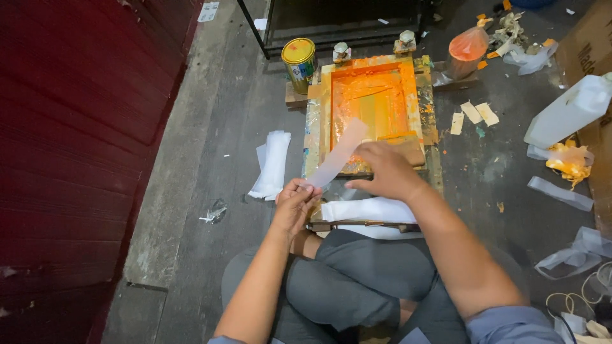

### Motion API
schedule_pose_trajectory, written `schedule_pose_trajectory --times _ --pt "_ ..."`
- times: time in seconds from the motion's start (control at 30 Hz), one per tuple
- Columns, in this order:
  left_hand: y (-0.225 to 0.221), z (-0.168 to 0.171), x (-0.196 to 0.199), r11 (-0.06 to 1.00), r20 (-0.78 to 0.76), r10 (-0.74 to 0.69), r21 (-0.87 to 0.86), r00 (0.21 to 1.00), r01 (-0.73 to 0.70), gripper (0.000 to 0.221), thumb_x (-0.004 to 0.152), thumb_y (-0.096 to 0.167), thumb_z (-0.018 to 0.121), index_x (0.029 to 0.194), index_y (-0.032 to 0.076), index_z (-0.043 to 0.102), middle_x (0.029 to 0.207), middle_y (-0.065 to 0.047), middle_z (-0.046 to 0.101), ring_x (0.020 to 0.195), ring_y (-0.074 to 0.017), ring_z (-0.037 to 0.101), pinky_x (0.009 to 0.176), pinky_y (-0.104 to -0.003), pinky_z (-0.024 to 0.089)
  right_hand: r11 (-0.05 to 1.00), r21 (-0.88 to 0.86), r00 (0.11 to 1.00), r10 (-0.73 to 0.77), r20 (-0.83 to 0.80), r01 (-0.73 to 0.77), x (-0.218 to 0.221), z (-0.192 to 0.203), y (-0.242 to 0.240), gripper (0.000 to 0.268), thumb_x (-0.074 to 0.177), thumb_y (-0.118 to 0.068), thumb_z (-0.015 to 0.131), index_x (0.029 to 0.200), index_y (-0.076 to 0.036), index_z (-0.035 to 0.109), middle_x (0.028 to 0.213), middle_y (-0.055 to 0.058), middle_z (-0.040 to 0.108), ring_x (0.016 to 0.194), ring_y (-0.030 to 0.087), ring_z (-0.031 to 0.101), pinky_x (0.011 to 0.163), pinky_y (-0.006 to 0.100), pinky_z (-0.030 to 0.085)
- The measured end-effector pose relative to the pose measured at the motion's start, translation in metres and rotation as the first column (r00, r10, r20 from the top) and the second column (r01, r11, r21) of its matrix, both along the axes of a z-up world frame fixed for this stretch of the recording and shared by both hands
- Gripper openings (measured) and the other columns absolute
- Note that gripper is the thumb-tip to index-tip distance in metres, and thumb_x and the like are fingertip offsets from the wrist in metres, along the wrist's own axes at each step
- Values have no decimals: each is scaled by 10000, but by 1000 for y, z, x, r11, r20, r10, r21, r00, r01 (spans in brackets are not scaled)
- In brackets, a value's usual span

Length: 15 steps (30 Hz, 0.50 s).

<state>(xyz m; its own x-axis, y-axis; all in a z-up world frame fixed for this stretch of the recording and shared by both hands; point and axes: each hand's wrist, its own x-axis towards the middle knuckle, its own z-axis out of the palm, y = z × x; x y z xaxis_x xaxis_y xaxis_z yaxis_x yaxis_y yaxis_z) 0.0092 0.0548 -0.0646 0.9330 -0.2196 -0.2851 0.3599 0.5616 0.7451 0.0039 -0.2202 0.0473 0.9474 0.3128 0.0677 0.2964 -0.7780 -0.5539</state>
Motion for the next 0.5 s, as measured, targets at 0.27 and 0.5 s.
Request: schedule_pose_trajectory --times 0.27,0.5 --pt "-9 18 -9 999 0 -35 29 999 35 173 868 -6 749 978 49 627 875 -84 715 896 -269 773 942 -427 605 961 278 999 23 -34 -13 -10 -18 47 385 877 -415 770 987 -46 779 952 169 753 1001 371 711 924 472 551" --pt "-15 31 -13 985 -4 -115 129 993 114 219 835 -2 786 983 19 627 831 -105 711 852 -253 774 880 -378 621 921 369 991 -109 -74 128 -12 -24 52 261 904 -285 757 1011 -52 809 902 182 768 931 365 731 827 445 574"
